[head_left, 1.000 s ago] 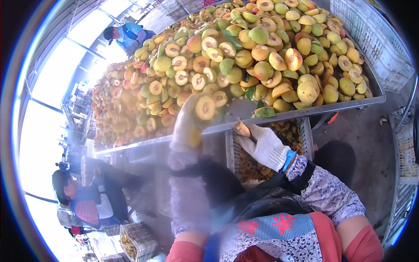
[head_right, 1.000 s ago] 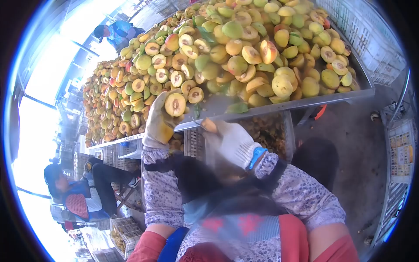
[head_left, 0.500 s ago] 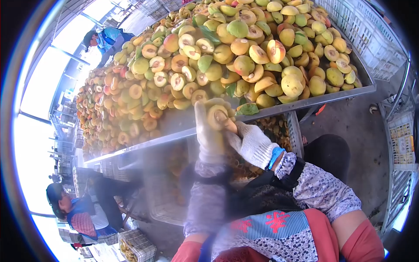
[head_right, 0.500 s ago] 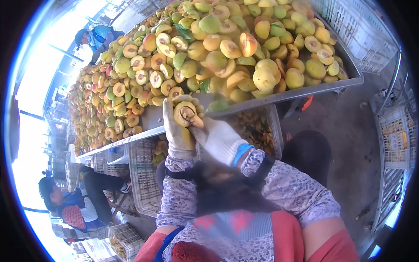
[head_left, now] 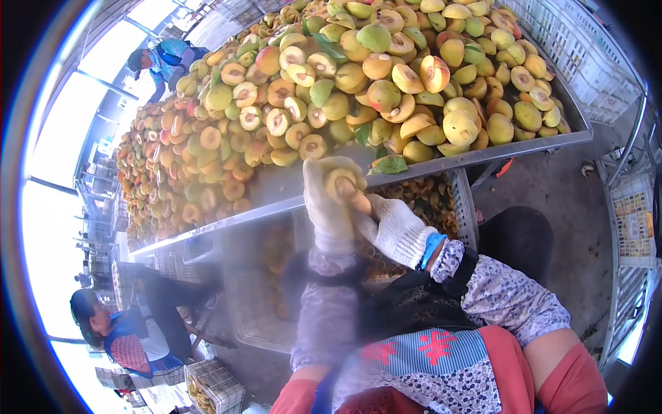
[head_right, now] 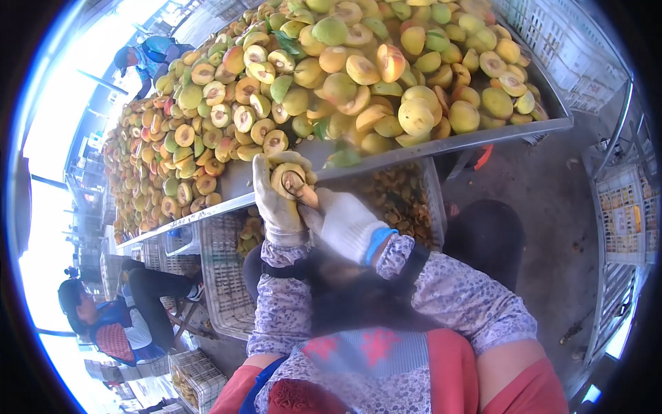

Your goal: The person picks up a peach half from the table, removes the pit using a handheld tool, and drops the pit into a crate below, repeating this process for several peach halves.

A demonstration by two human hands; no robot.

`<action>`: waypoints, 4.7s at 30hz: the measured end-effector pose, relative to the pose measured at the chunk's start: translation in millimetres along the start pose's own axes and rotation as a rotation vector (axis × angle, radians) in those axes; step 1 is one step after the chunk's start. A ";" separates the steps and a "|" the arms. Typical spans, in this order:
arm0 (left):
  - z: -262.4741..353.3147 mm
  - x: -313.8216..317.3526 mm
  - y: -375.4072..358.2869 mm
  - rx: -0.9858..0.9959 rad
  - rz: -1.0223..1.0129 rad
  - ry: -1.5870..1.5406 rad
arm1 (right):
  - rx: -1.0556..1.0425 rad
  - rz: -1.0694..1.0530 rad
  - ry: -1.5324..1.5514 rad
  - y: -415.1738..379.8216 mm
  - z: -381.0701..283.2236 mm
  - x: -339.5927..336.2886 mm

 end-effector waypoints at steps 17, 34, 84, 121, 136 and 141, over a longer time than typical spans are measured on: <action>-2.5 -1.4 6.1 -0.296 0.113 -0.373 | -0.014 0.034 -0.052 0.7 12.2 8.0; -4.3 -1.1 5.7 -0.257 -0.109 -0.104 | 0.093 -0.020 -0.289 -6.9 9.7 -3.2; -11.6 10.0 8.9 -0.151 -0.053 -0.201 | 0.394 -0.415 0.649 -19.8 15.1 13.3; 4.8 -152.5 115.3 -0.211 0.353 0.774 | 0.052 -0.227 -0.546 -4.0 28.0 -9.5; 20.6 -42.5 38.4 -0.342 -0.074 -0.420 | -0.174 0.212 -0.141 17.6 14.0 -5.7; 7.8 -6.8 19.1 -0.294 -0.046 -0.532 | -0.052 0.222 -0.125 14.9 19.5 -18.4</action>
Point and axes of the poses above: each hand's wrist, its own y-axis towards the middle knuckle, its own x-axis out of the palm, z = x × y, the point moved 3 cm from there along y, towards the middle knuckle, and after that the axes turned 9 degrees about -y, right-handed, at the moved point
